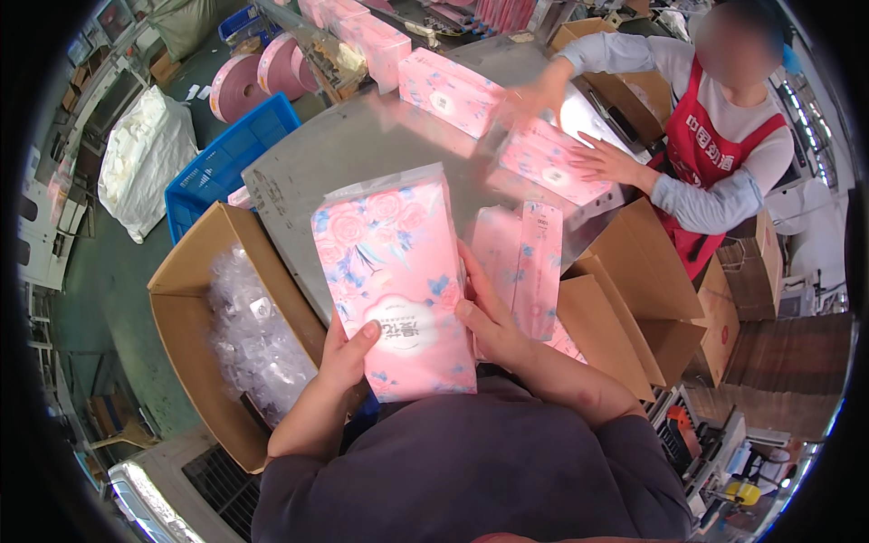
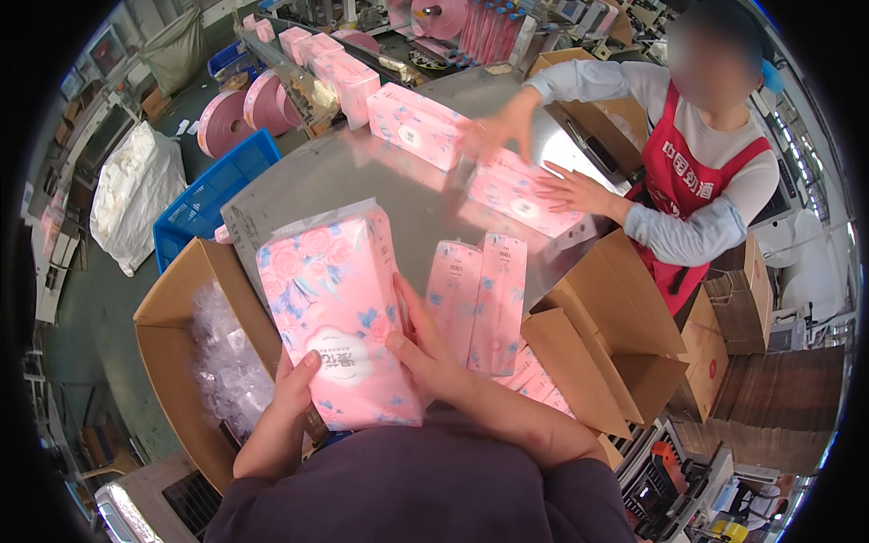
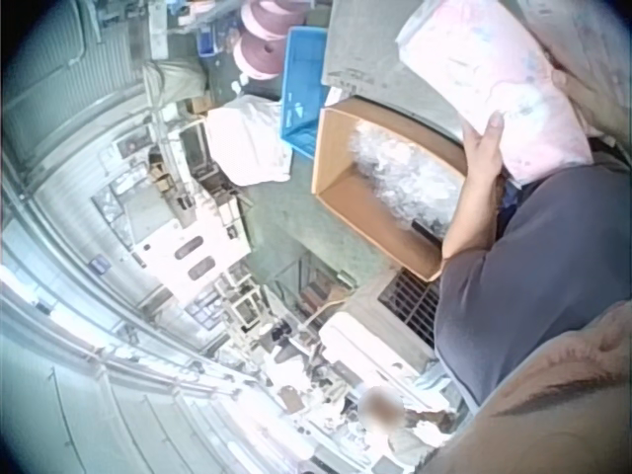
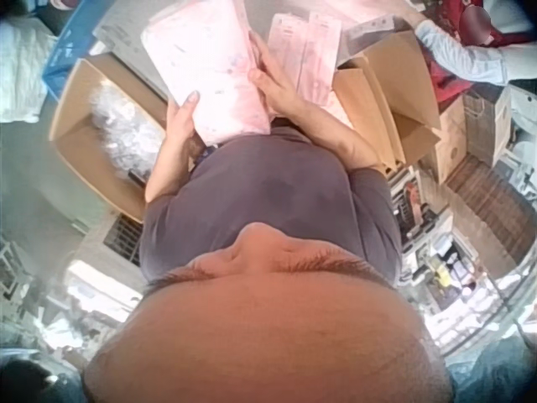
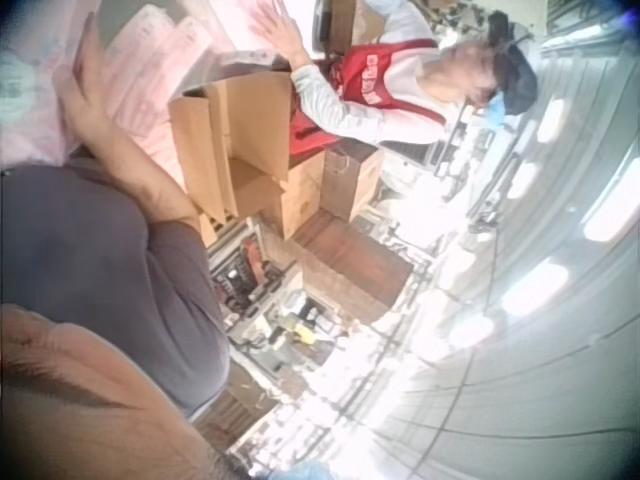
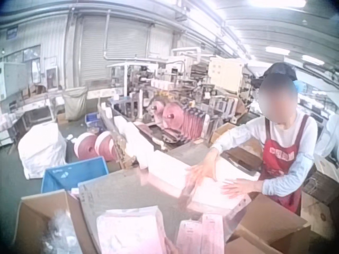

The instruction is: The person packs bundles of pink product into cardboard boxes, places the boxes on a conveyor belt, and feeds them into a taping machine while working alongside another person.

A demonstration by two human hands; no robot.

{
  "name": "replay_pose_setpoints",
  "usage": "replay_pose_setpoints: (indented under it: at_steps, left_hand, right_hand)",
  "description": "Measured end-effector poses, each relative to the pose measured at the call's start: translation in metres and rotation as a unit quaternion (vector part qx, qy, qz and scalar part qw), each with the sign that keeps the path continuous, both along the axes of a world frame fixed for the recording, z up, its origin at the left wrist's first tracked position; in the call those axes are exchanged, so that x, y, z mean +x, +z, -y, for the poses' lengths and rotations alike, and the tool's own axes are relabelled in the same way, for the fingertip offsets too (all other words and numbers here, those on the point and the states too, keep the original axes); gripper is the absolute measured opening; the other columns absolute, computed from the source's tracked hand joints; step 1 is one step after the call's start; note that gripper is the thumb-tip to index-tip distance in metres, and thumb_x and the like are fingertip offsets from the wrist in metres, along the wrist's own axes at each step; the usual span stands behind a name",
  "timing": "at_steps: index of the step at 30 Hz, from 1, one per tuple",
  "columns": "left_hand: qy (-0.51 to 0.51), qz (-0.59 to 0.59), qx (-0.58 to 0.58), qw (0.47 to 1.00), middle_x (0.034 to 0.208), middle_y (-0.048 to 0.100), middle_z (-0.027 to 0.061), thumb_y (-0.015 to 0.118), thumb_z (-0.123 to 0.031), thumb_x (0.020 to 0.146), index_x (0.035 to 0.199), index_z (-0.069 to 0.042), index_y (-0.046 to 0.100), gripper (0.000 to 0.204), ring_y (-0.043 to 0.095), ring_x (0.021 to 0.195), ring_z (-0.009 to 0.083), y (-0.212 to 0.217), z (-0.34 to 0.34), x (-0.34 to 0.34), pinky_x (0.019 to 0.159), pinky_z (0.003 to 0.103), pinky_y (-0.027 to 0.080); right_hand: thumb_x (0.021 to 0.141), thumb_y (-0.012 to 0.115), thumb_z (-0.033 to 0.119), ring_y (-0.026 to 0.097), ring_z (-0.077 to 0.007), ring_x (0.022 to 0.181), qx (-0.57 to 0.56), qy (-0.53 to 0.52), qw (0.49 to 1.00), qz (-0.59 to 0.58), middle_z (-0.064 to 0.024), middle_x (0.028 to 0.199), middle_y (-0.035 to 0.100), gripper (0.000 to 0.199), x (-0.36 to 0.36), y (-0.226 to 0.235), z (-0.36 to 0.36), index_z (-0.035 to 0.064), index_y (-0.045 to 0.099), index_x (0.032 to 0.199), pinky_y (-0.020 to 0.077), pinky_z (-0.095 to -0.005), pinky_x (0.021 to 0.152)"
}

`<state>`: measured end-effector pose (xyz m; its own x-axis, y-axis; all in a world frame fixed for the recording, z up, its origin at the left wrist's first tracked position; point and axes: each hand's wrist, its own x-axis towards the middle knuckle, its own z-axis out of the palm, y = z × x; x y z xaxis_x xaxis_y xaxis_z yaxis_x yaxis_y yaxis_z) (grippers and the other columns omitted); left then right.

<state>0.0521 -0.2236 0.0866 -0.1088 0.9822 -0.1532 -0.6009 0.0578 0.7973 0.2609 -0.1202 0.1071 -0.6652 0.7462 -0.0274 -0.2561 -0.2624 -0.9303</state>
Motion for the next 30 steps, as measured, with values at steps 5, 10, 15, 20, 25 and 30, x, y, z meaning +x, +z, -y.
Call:
replay_pose_setpoints:
  at_steps: [5,10,15,20,25,30]
  left_hand:
    - [0.0,0.008,0.014,1.0,0.137,0.051,0.0164,0.062,-0.015,0.095,0.149,0.0,0.027,0.067,0.056,0.122,0.0266,0.007,0.001,-0.004,0.1,0.041,0.048]
    - [0.015,0.006,0.001,1.0,0.136,0.052,0.0174,0.062,-0.017,0.095,0.149,0.0,0.028,0.066,0.057,0.12,0.0272,0.014,-0.002,-0.006,0.098,0.041,0.05]
    - [0.027,0.005,-0.016,0.999,0.136,0.052,0.0177,0.063,-0.017,0.095,0.149,-0.001,0.028,0.067,0.057,0.121,0.0277,0.015,-0.002,-0.007,0.098,0.041,0.05]
    - [0.034,0.005,-0.036,0.999,0.138,0.051,0.0181,0.063,-0.018,0.095,0.149,-0.001,0.029,0.067,0.056,0.122,0.0284,0.019,-0.005,-0.006,0.099,0.041,0.049]
    - [0.039,0.013,-0.047,0.998,0.139,0.051,0.018,0.062,-0.018,0.095,0.149,-0.002,0.029,0.066,0.056,0.123,0.0287,0.022,-0.007,-0.008,0.1,0.041,0.049]
    - [0.035,0.005,-0.055,0.998,0.14,0.05,0.0174,0.06,-0.019,0.097,0.15,-0.003,0.029,0.064,0.055,0.123,0.0272,0.015,-0.011,-0.012,0.099,0.04,0.049]
  right_hand:
    - [0.099,0.057,0.019,0.032,-0.0204,0.14,-0.003,0.049,0.998,0.039,-0.0114,0.161,0.017,0.08,0.005,0.016,-0.008,0.0088,0.006,0.159,0.0348,-0.0362,0.11]
    - [0.1,0.057,0.021,0.034,-0.0197,0.14,0.015,0.071,0.997,0.031,-0.0101,0.162,0.015,0.08,0.007,0.008,-0.011,0.0103,0.004,0.159,0.035,-0.0349,0.11]
    - [0.1,0.057,0.021,0.03,-0.02,0.142,0.022,0.08,0.996,0.039,-0.0094,0.164,0.012,0.081,0.007,-0.002,-0.014,0.0091,0.003,0.159,0.0321,-0.0356,0.112]
    - [0.099,0.056,0.018,0.018,-0.0204,0.148,0.071,0.088,0.993,0.022,-0.0099,0.165,0.008,0.082,0.006,-0.011,-0.014,0.0093,0.001,0.159,0.0237,-0.0364,0.117]
    - [0.099,0.055,0.015,0.017,-0.0203,0.148,0.041,0.101,0.994,0.01,-0.0091,0.165,0.007,0.082,0.005,-0.007,-0.015,0.0099,-0.001,0.159,0.0227,-0.036,0.117]
    - [0.099,0.055,0.015,0.032,-0.0194,0.139,0.034,0.085,0.993,0.069,-0.0076,0.164,0.012,0.078,0.009,-0.002,-0.016,0.0122,0.005,0.159,0.0326,-0.0332,0.111]
